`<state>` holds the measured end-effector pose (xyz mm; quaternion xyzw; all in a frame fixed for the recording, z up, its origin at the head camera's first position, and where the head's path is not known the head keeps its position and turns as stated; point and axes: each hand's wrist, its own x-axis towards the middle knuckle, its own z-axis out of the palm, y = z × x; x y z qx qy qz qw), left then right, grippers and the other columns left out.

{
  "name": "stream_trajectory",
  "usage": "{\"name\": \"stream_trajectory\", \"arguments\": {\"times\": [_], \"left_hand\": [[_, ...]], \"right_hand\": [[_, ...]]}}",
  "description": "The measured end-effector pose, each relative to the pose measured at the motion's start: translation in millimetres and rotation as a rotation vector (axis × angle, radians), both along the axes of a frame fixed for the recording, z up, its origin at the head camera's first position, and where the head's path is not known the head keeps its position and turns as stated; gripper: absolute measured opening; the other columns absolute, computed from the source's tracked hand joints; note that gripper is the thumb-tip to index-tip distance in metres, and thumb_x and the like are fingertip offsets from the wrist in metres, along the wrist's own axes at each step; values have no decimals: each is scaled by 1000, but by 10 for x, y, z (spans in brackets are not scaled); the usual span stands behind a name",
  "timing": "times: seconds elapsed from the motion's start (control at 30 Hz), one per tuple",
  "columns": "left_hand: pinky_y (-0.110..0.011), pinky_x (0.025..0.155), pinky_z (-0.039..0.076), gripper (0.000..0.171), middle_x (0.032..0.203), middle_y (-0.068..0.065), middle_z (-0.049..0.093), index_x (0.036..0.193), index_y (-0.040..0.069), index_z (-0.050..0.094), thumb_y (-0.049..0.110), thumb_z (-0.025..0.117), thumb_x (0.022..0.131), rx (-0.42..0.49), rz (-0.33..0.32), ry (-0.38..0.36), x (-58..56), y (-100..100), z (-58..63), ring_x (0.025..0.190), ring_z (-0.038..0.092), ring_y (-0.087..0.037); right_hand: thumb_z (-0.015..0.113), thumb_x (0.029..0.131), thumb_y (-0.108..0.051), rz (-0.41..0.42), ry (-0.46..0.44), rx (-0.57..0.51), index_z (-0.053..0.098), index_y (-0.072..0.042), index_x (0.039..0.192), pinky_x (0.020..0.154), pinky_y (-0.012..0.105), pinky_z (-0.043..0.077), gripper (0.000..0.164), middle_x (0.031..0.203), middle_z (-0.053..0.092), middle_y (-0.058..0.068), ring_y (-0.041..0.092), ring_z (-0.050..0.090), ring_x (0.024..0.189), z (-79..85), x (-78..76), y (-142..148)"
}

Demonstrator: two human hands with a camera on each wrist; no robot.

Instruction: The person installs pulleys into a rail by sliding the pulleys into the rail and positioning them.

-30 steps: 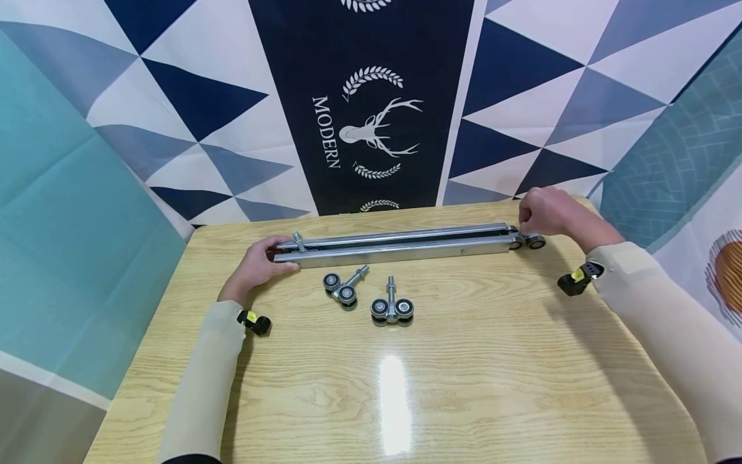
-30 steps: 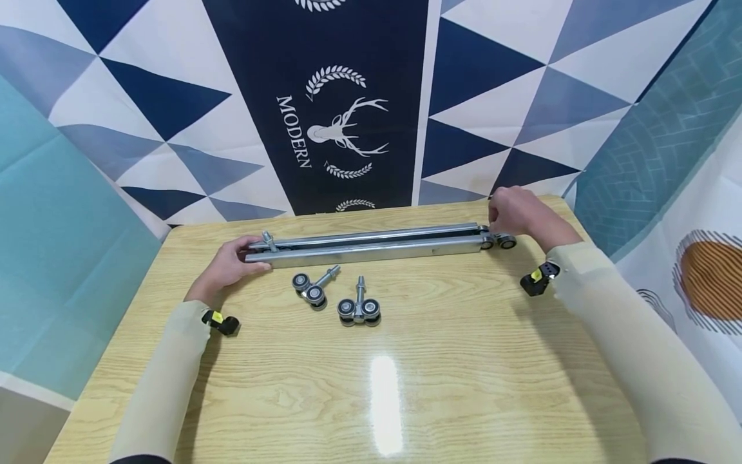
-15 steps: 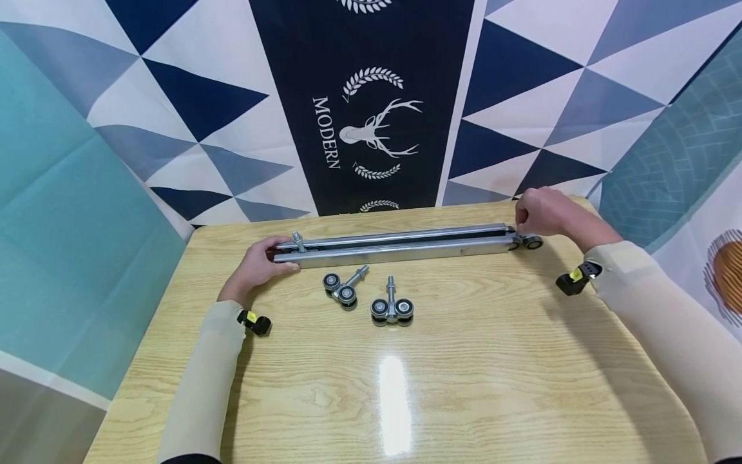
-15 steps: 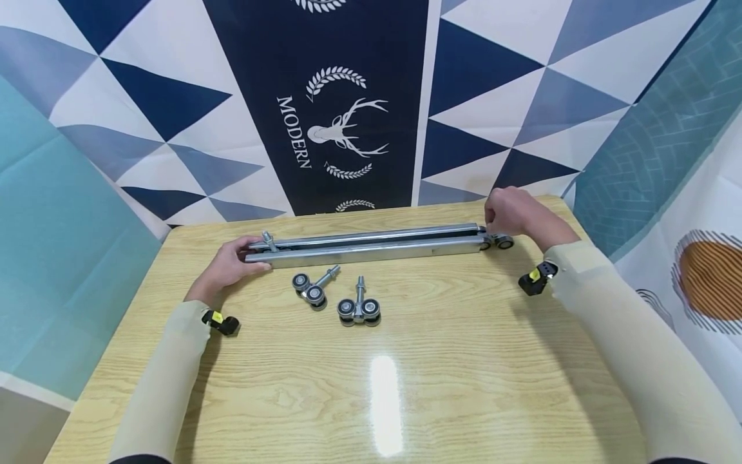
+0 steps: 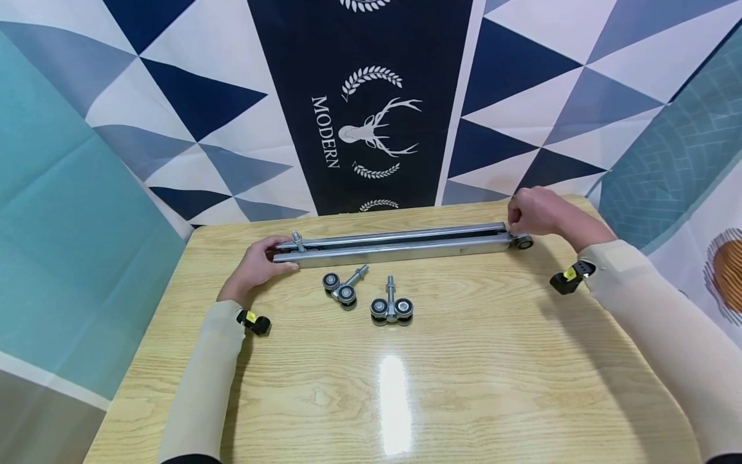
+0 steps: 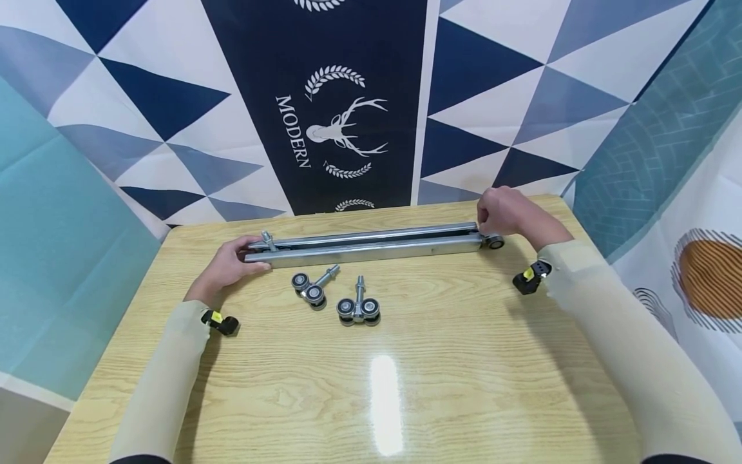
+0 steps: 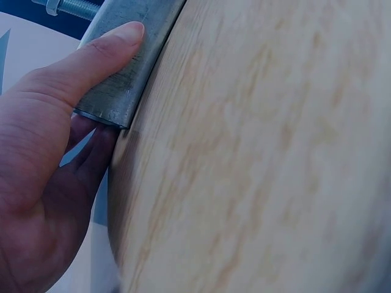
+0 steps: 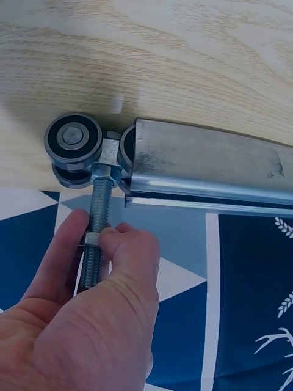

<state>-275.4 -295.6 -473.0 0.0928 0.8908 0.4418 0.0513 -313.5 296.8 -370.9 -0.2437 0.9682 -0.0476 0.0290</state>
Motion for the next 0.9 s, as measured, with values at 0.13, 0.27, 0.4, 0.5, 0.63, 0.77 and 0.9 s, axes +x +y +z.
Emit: {"name": "stream_trajectory", "arguments": {"times": [0.13,0.27,0.4,0.5,0.63,0.77,0.9], "left_hand": [[-52,102,46,68,139,-17,56,139,13,56,31,84,80,-2,2,-9,12,10,26,111,56,-33],[-52,102,46,67,139,-17,56,139,13,55,30,84,81,-12,1,-9,9,14,29,111,55,-33],[-52,102,46,69,139,-16,56,139,13,56,34,84,79,-20,0,1,0,2,2,111,55,-32],[-53,102,45,71,140,-16,56,140,13,55,35,84,79,-25,4,1,0,4,6,112,55,-32],[-53,103,44,72,140,-16,55,140,14,55,36,84,79,-30,9,-1,6,8,10,113,54,-32],[-53,103,44,71,140,-16,56,140,14,55,36,85,79,-32,10,0,10,13,15,112,54,-32],[-53,102,44,70,139,-16,56,139,14,56,35,85,79,-32,9,0,13,19,14,112,54,-32]], "right_hand": [[71,76,-6,8,1,-15,69,-15,66,57,35,43,13,61,62,-2,15,52,55,-5,4,-37],[68,77,-5,14,6,-26,68,-15,67,57,36,43,14,61,62,-1,15,52,56,-5,18,-91],[67,77,-4,20,5,-32,68,-14,67,57,35,43,14,62,62,0,16,51,56,3,34,-170],[66,76,-2,27,8,-40,69,-13,67,57,35,42,14,62,62,1,16,51,57,13,46,-236],[66,76,-1,33,10,-49,69,-13,67,58,35,42,15,62,62,1,16,51,57,19,55,-312],[68,77,-1,27,-8,-56,70,-13,69,60,36,44,14,65,65,1,17,53,60,11,57,-353],[71,80,-3,22,-39,-81,76,-9,84,67,41,51,9,77,71,4,19,58,69,26,54,-362]]}}
